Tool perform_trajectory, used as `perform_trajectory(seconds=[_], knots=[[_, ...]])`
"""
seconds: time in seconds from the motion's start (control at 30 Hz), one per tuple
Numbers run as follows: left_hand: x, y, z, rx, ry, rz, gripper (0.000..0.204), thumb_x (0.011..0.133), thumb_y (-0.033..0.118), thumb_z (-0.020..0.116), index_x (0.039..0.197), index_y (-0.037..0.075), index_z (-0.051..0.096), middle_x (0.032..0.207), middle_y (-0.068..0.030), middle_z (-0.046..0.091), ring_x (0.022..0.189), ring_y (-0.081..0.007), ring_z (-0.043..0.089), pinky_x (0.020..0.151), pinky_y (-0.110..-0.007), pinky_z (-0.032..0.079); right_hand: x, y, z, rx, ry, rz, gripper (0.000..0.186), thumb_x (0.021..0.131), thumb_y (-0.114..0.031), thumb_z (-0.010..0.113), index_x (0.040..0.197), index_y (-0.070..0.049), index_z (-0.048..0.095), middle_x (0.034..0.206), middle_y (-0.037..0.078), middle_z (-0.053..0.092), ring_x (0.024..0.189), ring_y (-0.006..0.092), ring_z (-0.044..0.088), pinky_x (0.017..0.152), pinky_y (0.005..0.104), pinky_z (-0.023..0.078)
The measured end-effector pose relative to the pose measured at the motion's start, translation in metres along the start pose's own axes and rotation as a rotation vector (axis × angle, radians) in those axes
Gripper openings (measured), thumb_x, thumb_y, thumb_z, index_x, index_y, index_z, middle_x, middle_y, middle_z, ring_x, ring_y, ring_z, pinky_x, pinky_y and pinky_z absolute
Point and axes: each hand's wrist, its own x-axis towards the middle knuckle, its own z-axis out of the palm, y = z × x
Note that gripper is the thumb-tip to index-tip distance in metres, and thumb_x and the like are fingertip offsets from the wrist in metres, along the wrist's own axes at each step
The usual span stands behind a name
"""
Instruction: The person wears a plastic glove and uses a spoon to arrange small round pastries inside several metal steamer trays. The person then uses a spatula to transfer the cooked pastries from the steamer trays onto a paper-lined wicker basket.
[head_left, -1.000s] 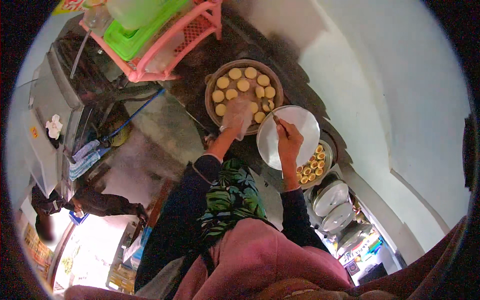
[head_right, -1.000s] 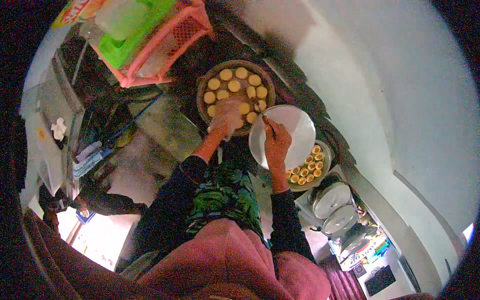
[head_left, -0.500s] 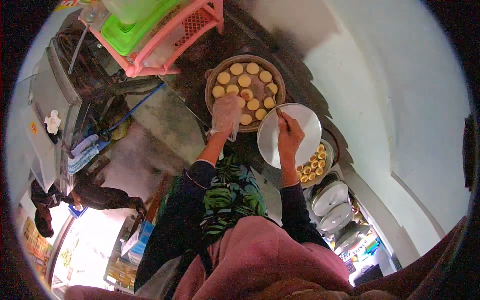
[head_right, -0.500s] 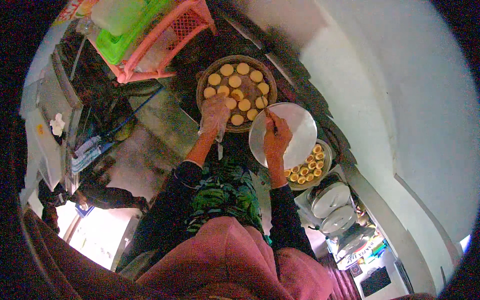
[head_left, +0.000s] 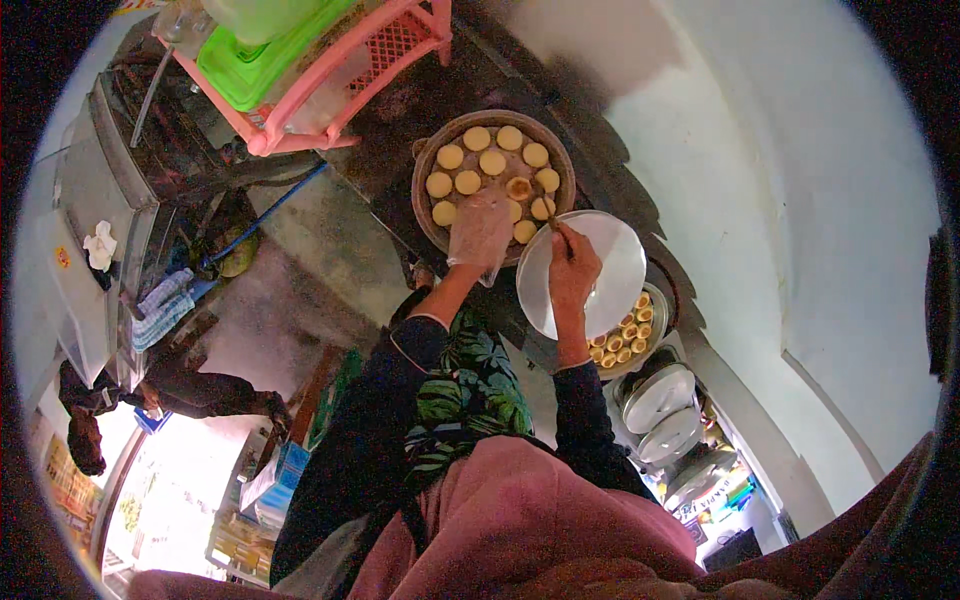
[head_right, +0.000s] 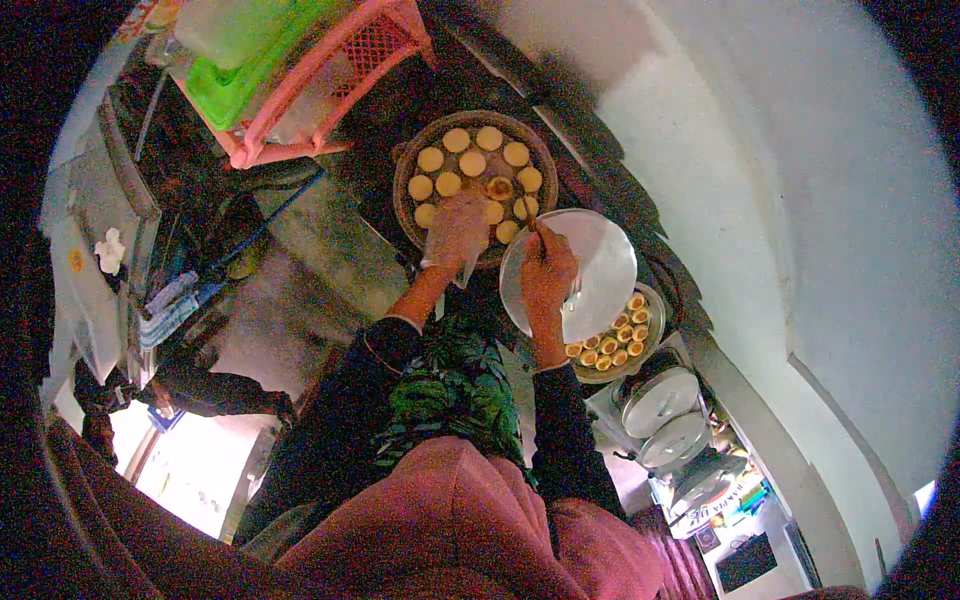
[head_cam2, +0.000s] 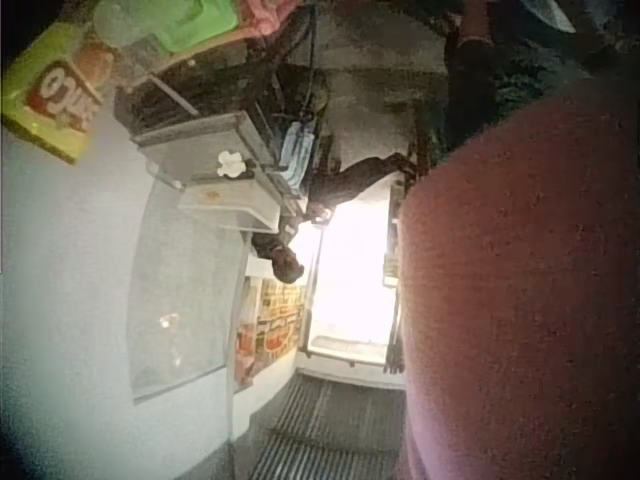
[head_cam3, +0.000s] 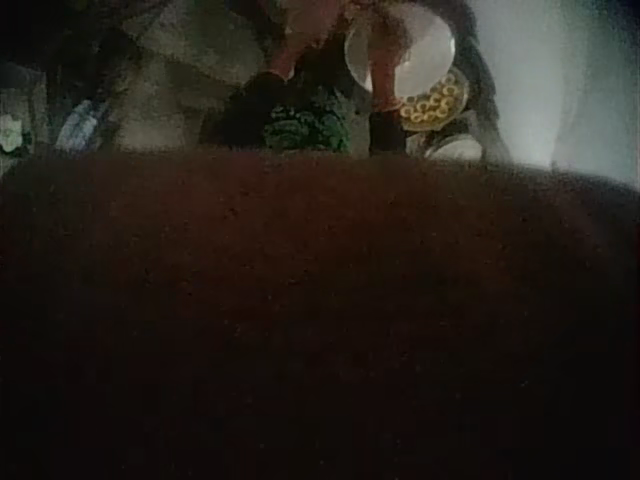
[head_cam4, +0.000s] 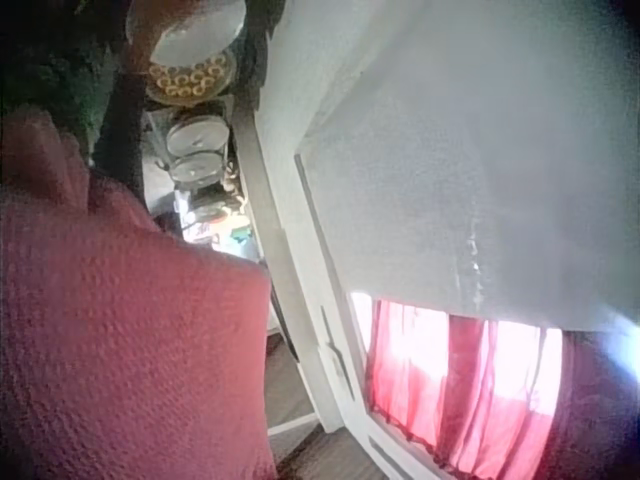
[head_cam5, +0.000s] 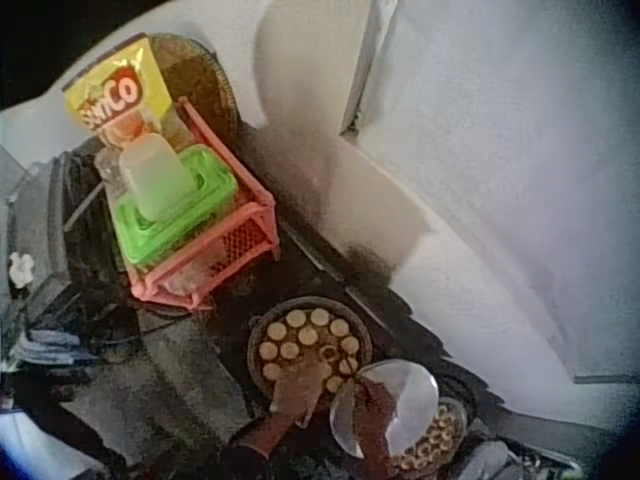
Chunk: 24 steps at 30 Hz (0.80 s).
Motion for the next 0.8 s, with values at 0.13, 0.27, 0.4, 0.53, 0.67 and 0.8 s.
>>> perform_trajectory(seconds=[0.13,0.27,0.4,0.53,0.67,0.8], knots=[[0.009,-0.006,-0.009,-0.017,0.065,-0.192,0.021,0.075,0.012,0.055,0.09,-0.001,0.061,0.089,-0.0175,0.064,0.081,-0.0329,0.064,0.074,-0.045,0.05,0.013,-0.004,0.017,0.133,0.04,0.016,0.016,0.084,-0.011,0.062,0.097,-0.003,0.067,0.085,0.016,0.064,0.081,0.034,0.062,0.072,0.0414,0.048],[0.022,-0.023,0.001,-0.071,0.145,-0.073,0.018,0.076,0.013,0.055,0.086,-0.001,0.061,0.087,-0.0175,0.063,0.074,-0.0336,0.063,0.068,-0.045,0.05,0.023,-0.021,0.026,0.011,-0.048,0.007,0.019,0.085,-0.008,0.065,0.1,0.003,0.067,0.09,0.012,0.068,0.08,0.0172,0.064,0.075,0.0288,0.049],[0.021,-0.038,0.0,0.065,0.076,-0.008,0.017,0.075,0.014,0.058,0.084,-0.001,0.061,0.088,-0.0162,0.063,0.073,-0.032,0.062,0.065,-0.041,0.051,0.004,-0.04,0.007,0.378,-0.092,0.116,0.02,0.086,-0.009,0.065,0.101,0.003,0.067,0.091,0.01,0.068,0.081,0.0149,0.062,0.076,0.0276,0.049],[-0.001,-0.036,-0.015,0.047,0.141,-0.03,0.017,0.073,0.013,0.061,0.084,0.0,0.061,0.089,-0.0152,0.062,0.073,-0.0291,0.062,0.064,-0.04,0.051,-0.005,-0.014,0.004,0.204,-0.14,0.084,0.02,0.086,-0.009,0.064,0.101,0.004,0.067,0.089,0.01,0.068,0.081,0.0147,0.062,0.076,0.0273,0.049],[-0.023,-0.04,-0.015,0.089,-0.083,-0.216,0.026,0.073,0.012,0.062,0.096,0.001,0.06,0.093,-0.0157,0.062,0.077,-0.0281,0.064,0.069,-0.038,0.052,-0.007,-0.02,0.018,0.16,-0.181,0.043,0.02,0.086,-0.014,0.061,0.101,-0.003,0.067,0.09,0.016,0.066,0.083,0.0319,0.063,0.074,0.0403,0.048],[-0.022,-0.045,0.005,0.037,-0.143,-0.258,0.034,0.074,0.013,0.062,0.106,0.002,0.058,0.097,-0.0151,0.064,0.081,-0.028,0.065,0.073,-0.037,0.052,-0.006,-0.021,0.033,0.165,-0.157,0.057,0.02,0.086,-0.014,0.061,0.102,-0.003,0.066,0.09,0.017,0.066,0.083,0.0328,0.064,0.074,0.0406,0.049]])
